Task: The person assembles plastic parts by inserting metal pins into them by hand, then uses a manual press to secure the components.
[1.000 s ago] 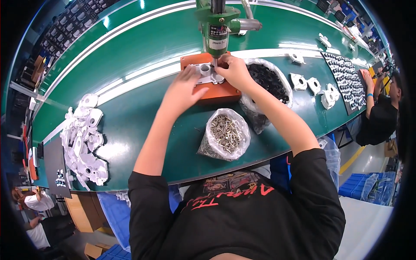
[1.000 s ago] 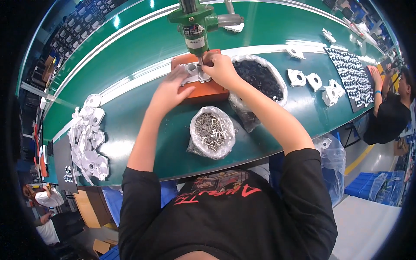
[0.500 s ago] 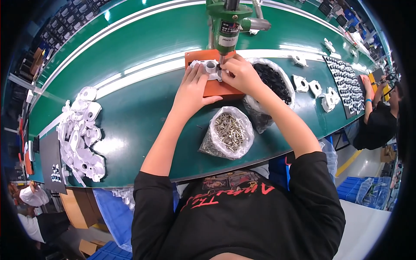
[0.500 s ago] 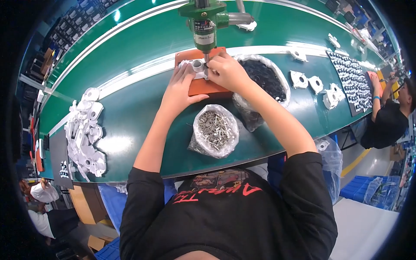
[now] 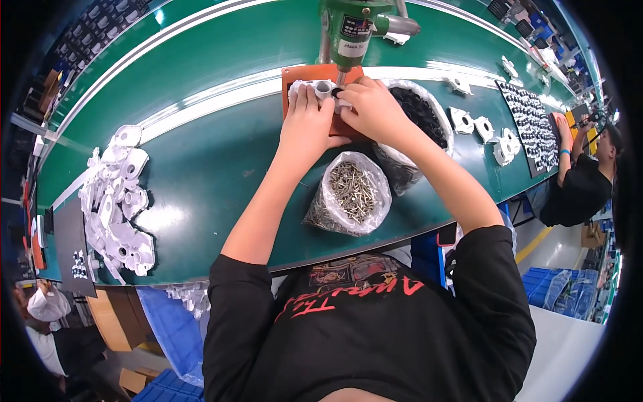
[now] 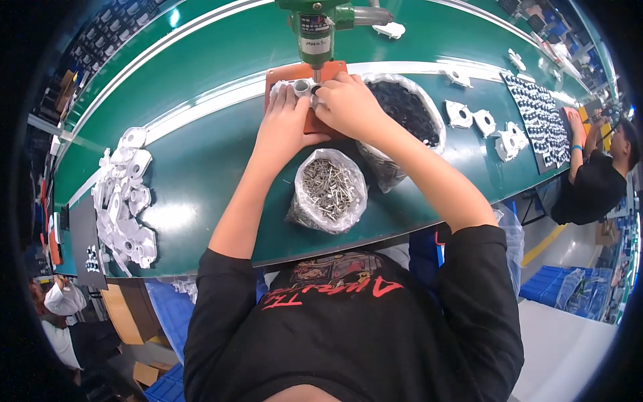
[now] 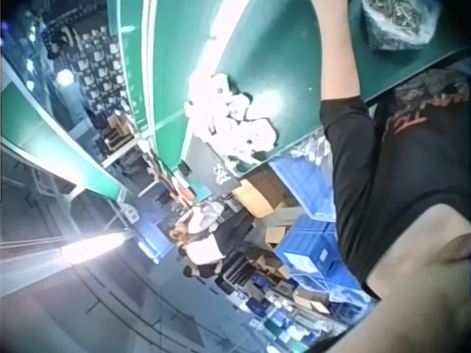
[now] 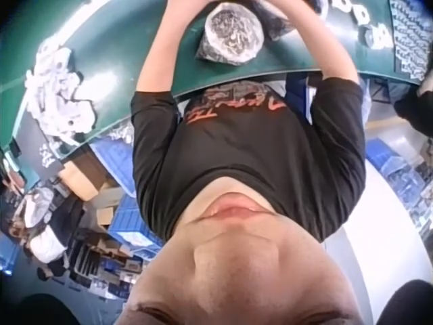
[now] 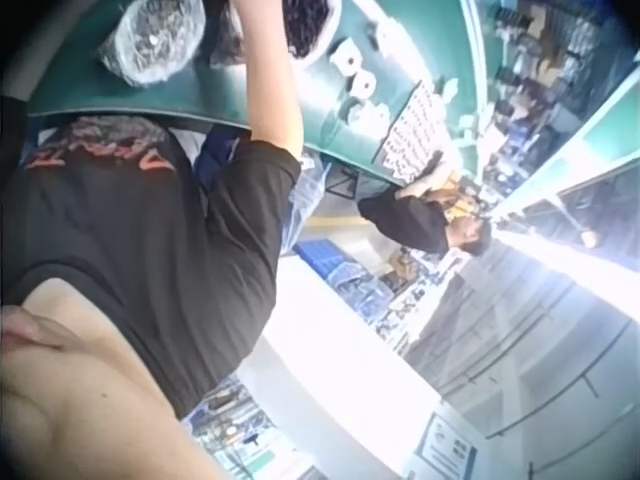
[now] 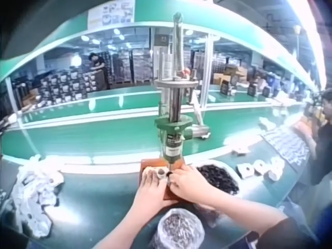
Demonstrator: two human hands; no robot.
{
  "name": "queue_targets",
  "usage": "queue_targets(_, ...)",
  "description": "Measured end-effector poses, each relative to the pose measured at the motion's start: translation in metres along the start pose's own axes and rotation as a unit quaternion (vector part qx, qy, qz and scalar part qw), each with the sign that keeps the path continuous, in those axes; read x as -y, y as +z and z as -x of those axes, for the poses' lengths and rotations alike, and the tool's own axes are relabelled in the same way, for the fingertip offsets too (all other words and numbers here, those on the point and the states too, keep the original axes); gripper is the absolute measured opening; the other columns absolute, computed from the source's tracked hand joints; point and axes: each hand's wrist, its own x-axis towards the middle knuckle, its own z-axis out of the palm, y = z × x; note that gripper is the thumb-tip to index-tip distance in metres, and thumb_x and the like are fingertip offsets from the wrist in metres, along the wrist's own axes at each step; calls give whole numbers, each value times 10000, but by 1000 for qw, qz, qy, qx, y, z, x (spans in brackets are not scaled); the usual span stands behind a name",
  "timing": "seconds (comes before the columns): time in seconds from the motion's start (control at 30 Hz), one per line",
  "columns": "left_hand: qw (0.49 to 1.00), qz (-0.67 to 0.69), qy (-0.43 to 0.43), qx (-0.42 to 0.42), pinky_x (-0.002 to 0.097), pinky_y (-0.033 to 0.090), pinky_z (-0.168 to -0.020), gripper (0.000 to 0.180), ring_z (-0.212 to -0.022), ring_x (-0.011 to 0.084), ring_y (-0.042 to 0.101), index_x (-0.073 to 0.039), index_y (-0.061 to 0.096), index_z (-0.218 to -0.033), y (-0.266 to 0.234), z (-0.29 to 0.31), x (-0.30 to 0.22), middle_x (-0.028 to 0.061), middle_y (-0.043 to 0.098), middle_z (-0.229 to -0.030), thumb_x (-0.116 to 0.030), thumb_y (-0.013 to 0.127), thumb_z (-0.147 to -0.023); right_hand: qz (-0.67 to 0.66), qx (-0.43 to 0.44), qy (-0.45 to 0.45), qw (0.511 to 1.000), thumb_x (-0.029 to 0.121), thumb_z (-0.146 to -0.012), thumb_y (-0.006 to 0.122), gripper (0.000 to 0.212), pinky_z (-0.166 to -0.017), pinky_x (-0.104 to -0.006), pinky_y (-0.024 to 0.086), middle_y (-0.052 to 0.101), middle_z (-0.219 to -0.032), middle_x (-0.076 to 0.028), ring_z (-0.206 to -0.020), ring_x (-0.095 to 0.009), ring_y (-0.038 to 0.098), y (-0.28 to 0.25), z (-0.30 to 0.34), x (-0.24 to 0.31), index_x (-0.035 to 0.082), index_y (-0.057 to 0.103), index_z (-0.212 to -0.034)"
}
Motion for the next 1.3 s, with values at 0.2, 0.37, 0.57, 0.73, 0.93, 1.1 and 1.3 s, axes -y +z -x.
queue_targets(0.2, 1000, -1, -9, -9, 488, 328, -1051, 829, -1183, 440, 468, 36, 493, -1115, 4, 3, 3, 351, 501, -1184, -452, 828, -535, -68, 11, 11, 998, 127, -704, 669, 149, -826, -389, 386, 607, -866, -75, -867, -239, 538, -43, 34, 40, 59, 653, -836)
queue_targets(0.37, 1000, -4, -5, -11, 472, 339, -1048, 845, -1173, 430, 480, 46, 494, -1128, 1, 1, 2, 337, 513, -1181, -459, 828, -539, -79, 56, -74, 993, 116, -661, 687, 110, -740, -349, 390, 513, -825, -39, -809, -224, 492, -47, 76, 68, 65, 647, -751)
queue_targets(0.57, 999, 5, -20, 31, 447, 315, -1068, 872, -1253, 420, 399, 49, 465, -1197, -4, 1, 4, 295, 465, -1279, -510, 781, -608, -47, 51, -87, 994, 122, -647, 682, 118, -736, -338, 388, 487, -787, -28, -797, -210, 471, -36, 86, 69, 73, 640, -746)
queue_targets(0.73, 1000, -1, -14, 26, 437, 313, -1071, 879, -1262, 402, 392, 52, 463, -1205, 0, 2, 6, 288, 459, -1288, -506, 783, -605, 0, 43, -123, 992, 131, -637, 676, 119, -733, -335, 383, 488, -785, -21, -789, -200, 470, -34, 84, 72, 82, 620, -731)
queue_targets(0.93, 1000, 1, 8, -13, 458, 338, -1055, 841, -1190, 411, 474, 54, 499, -1125, -1, 1, 4, 318, 516, -1195, -479, 813, -555, -37, 37, -120, 991, 107, -634, 672, 95, -709, -331, 398, 501, -760, -29, -758, -203, 484, -38, 79, 72, 79, 615, -705)
queue_targets(1.1, 1000, -1, 9, -18, 457, 341, -1052, 816, -1178, 410, 484, 52, 509, -1099, 0, 3, 4, 318, 526, -1181, -477, 811, -556, -153, 65, -57, 985, 51, -624, 671, 77, -653, -337, 442, 530, -757, -45, -730, -223, 508, -42, 69, 66, 48, 618, -680)
queue_targets(1.3, 1000, -5, 3, -21, 456, 347, -1047, 799, -1169, 410, 491, 52, 513, -1078, 1, 4, 6, 318, 536, -1166, -466, 814, -549, -288, 85, 37, 953, 38, -697, 678, 93, -674, -315, 479, 635, -769, -92, -709, -217, 591, -48, 48, 37, 3, 666, -782)
